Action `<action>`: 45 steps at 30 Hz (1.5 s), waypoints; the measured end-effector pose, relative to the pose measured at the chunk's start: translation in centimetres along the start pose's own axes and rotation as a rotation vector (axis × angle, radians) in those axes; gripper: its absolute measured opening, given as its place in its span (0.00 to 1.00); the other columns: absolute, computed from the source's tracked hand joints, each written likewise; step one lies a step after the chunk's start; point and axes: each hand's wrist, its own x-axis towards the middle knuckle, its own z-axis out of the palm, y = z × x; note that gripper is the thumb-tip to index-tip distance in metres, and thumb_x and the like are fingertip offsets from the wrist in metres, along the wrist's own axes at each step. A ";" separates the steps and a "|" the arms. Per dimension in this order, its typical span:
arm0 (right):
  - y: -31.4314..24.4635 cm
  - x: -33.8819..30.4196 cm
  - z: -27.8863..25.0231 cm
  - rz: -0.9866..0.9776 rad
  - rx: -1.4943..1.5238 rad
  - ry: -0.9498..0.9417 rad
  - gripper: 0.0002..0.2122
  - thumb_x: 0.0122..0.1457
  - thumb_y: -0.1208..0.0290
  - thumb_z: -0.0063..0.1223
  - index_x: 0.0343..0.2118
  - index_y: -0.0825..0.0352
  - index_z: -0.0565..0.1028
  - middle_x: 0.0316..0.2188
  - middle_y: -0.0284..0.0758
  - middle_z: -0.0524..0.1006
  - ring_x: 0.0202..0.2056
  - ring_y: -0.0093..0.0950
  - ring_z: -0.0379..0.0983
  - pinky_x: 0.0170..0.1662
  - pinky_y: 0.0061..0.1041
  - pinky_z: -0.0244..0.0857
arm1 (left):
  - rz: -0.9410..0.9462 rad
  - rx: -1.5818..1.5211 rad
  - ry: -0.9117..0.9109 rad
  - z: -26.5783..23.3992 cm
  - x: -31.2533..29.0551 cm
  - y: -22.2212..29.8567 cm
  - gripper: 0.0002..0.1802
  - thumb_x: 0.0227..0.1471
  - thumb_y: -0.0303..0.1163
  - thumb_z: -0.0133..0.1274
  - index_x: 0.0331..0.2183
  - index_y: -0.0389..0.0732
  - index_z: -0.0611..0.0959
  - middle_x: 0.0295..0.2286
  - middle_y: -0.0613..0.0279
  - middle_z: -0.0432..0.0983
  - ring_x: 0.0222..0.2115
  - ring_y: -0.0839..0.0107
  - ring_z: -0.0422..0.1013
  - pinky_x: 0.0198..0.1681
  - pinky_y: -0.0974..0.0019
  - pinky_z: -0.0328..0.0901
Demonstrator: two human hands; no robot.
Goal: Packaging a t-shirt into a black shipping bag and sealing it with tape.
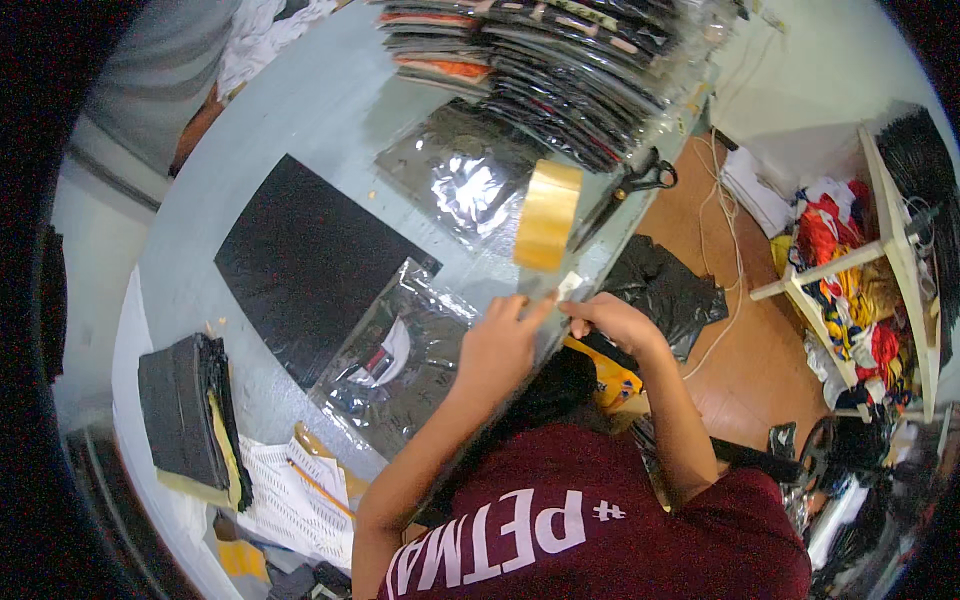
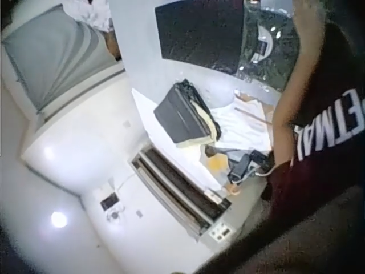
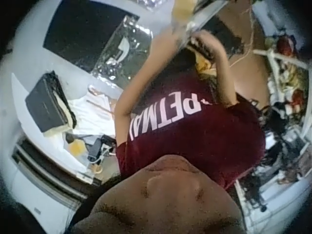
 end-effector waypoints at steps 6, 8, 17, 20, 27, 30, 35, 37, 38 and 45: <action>0.9 1.2 -1.4 0.004 -0.145 -0.164 0.22 0.57 0.54 0.46 0.16 0.69 0.74 0.16 0.32 0.72 0.23 0.23 0.63 0.32 0.22 0.57 | 0.064 0.186 0.055 1.3 -0.6 0.5 0.19 0.42 0.32 0.47 0.40 0.42 0.75 0.34 0.64 0.65 0.36 0.69 0.65 0.37 0.68 0.65; 0.8 1.4 -1.7 0.036 -0.227 -0.170 0.22 0.57 0.54 0.45 0.17 0.69 0.75 0.16 0.32 0.72 0.24 0.23 0.63 0.33 0.22 0.57 | 0.033 0.181 0.037 1.2 -0.5 0.6 0.18 0.43 0.32 0.47 0.40 0.41 0.75 0.34 0.64 0.65 0.36 0.69 0.65 0.34 0.70 0.65; 0.4 1.4 -1.9 -0.043 -0.213 -0.243 0.22 0.57 0.55 0.44 0.17 0.70 0.74 0.17 0.33 0.71 0.25 0.24 0.62 0.35 0.22 0.56 | 0.040 0.196 0.074 1.0 -0.2 0.2 0.19 0.41 0.31 0.47 0.40 0.41 0.73 0.32 0.64 0.63 0.34 0.70 0.64 0.30 0.74 0.65; 0.3 1.4 -2.0 -0.049 -0.249 -0.253 0.22 0.58 0.55 0.43 0.18 0.70 0.75 0.17 0.33 0.71 0.25 0.24 0.62 0.35 0.21 0.56 | -0.011 0.270 0.074 1.6 -0.1 0.4 0.20 0.41 0.31 0.47 0.41 0.42 0.73 0.32 0.64 0.63 0.34 0.72 0.64 0.30 0.75 0.65; 0.0 1.3 -2.3 -0.096 -0.335 -0.317 0.24 0.59 0.53 0.40 0.19 0.69 0.76 0.19 0.34 0.73 0.26 0.23 0.64 0.36 0.21 0.58 | 0.018 0.246 0.107 2.0 -1.0 1.2 0.23 0.42 0.30 0.47 0.45 0.45 0.73 0.35 0.61 0.65 0.36 0.65 0.65 0.34 0.69 0.67; 1.3 1.3 -3.4 -0.037 -0.199 -0.369 0.26 0.60 0.51 0.38 0.21 0.70 0.77 0.20 0.33 0.74 0.27 0.22 0.66 0.36 0.21 0.60 | -0.018 0.229 0.101 2.2 -1.1 1.4 0.23 0.43 0.30 0.46 0.45 0.45 0.73 0.35 0.60 0.64 0.38 0.62 0.65 0.37 0.68 0.67; 0.2 -0.4 -5.9 -0.118 -0.118 -0.405 0.25 0.62 0.53 0.36 0.25 0.71 0.77 0.22 0.33 0.75 0.28 0.22 0.67 0.36 0.20 0.60 | -0.026 0.266 0.145 1.9 -0.5 1.5 0.21 0.42 0.31 0.46 0.42 0.39 0.75 0.33 0.60 0.65 0.36 0.66 0.65 0.36 0.71 0.66; -1.0 -1.0 -6.2 -0.217 -0.192 -0.446 0.23 0.62 0.56 0.37 0.25 0.73 0.75 0.24 0.35 0.74 0.29 0.24 0.67 0.36 0.22 0.60 | -0.032 0.243 0.132 1.9 -0.3 1.4 0.20 0.42 0.31 0.46 0.41 0.38 0.75 0.33 0.61 0.65 0.36 0.67 0.65 0.36 0.71 0.66; -1.2 -1.2 -6.3 -0.212 -0.193 -0.446 0.23 0.62 0.56 0.37 0.25 0.73 0.75 0.24 0.35 0.74 0.29 0.24 0.67 0.36 0.22 0.60 | -0.052 0.224 0.090 1.6 -0.3 1.2 0.20 0.42 0.31 0.46 0.41 0.39 0.75 0.32 0.61 0.65 0.36 0.68 0.66 0.35 0.72 0.66; -2.5 -1.8 -6.6 -0.293 -0.206 -0.630 0.19 0.58 0.58 0.47 0.25 0.73 0.76 0.27 0.34 0.70 0.31 0.25 0.67 0.36 0.23 0.62 | 0.035 0.195 0.130 1.8 -0.6 0.8 0.18 0.41 0.31 0.47 0.39 0.44 0.76 0.34 0.61 0.65 0.36 0.67 0.66 0.34 0.71 0.67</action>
